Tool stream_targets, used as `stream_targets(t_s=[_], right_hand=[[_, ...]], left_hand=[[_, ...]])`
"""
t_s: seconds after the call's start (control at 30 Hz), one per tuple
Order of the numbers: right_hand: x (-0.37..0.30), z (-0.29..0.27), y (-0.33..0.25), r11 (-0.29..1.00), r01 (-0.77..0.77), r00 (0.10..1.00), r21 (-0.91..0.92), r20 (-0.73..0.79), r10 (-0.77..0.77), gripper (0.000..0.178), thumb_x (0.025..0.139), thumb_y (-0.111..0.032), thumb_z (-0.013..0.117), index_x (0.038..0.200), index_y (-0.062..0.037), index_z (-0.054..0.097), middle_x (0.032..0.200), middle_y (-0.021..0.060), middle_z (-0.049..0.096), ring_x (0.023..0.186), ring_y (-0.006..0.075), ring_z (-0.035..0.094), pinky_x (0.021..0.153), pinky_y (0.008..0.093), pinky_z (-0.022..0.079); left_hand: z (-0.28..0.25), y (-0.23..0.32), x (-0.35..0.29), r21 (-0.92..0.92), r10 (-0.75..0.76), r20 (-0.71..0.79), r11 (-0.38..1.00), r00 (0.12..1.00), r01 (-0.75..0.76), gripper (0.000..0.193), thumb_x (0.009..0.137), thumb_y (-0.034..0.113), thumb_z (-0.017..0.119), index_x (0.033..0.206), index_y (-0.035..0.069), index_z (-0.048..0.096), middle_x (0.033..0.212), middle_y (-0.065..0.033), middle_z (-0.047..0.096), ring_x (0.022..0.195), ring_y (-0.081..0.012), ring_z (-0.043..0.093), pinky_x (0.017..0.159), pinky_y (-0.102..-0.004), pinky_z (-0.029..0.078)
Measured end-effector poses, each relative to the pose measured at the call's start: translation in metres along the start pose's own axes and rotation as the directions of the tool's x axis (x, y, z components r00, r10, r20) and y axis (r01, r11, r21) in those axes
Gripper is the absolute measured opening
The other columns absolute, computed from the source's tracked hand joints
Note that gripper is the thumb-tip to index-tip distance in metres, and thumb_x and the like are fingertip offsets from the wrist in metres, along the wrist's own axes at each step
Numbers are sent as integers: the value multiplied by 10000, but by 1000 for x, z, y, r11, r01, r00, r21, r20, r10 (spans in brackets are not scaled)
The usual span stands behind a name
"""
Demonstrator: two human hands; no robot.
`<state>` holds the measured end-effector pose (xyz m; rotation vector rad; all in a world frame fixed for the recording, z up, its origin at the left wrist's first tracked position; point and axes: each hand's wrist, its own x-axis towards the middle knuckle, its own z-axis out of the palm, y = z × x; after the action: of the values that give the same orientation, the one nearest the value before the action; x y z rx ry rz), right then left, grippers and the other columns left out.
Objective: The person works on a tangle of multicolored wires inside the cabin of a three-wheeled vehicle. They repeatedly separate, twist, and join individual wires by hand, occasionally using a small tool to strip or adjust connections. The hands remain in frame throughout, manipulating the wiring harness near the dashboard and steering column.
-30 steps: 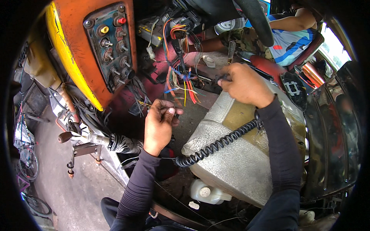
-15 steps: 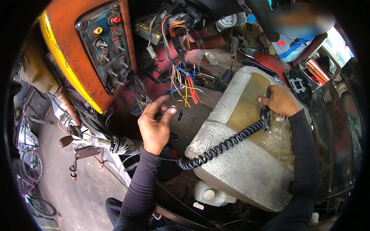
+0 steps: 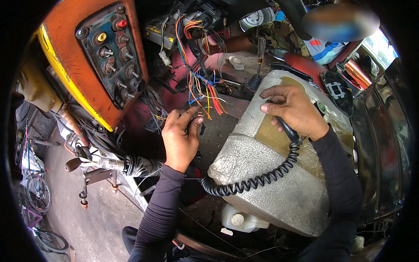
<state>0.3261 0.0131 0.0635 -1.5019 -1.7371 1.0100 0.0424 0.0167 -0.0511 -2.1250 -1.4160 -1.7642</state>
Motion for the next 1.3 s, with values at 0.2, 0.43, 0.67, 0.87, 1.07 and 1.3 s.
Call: stream_targets(t_s=[0.2,0.43,0.67,0.87,1.07,1.3], right_hand=[[-12,18,-21,998,35,997,45,74,-39,383,1013,-122,706,1340,52,609,902,48,684,631,90,629,499,251,491],[-12,27,-64,978,209,975,-18,81,-206,376,1035,-112,552,1384,28,557,928,36,661,630,60,583,507,216,444],[-5,44,-62,950,301,945,-80,157,-287,371,1004,-67,488,1360,9,562,917,29,655,626,58,571,510,212,438],[2,29,-68,965,224,973,-136,-24,-229,351,991,-132,567,1312,-7,636,913,37,695,674,92,639,602,264,504],[-11,53,-72,974,222,955,-50,215,-207,310,1035,-97,549,1302,11,662,922,34,684,806,84,609,722,262,513],[-5,67,-62,798,533,844,-279,114,-524,343,980,-164,650,1264,29,655,1012,191,729,929,330,706,851,426,533]], left_hand=[[-2,-1,2,-29,4,-18,1000,1000,-4,189,861,24,802,1049,51,792,881,-125,636,807,-295,655,735,-391,532],[-9,1,2,-28,-6,-77,1000,997,3,123,885,34,787,1007,41,784,899,-115,640,803,-281,657,739,-374,536],[-14,-2,2,-101,-76,-65,992,995,69,128,873,49,777,1000,40,758,989,-121,635,936,-325,616,848,-422,503],[-20,-3,4,-88,-58,-132,995,990,47,124,866,46,774,990,37,777,1096,-122,642,976,-324,628,909,-416,507],[-24,0,7,-303,-202,-100,939,974,164,108,894,26,777,1002,23,777,1179,-128,659,960,-242,664,835,-335,549],[-31,1,0,-343,-272,-28,907,962,247,138,916,5,767,1054,4,773,997,-96,712,817,-172,679,765,-303,553]])
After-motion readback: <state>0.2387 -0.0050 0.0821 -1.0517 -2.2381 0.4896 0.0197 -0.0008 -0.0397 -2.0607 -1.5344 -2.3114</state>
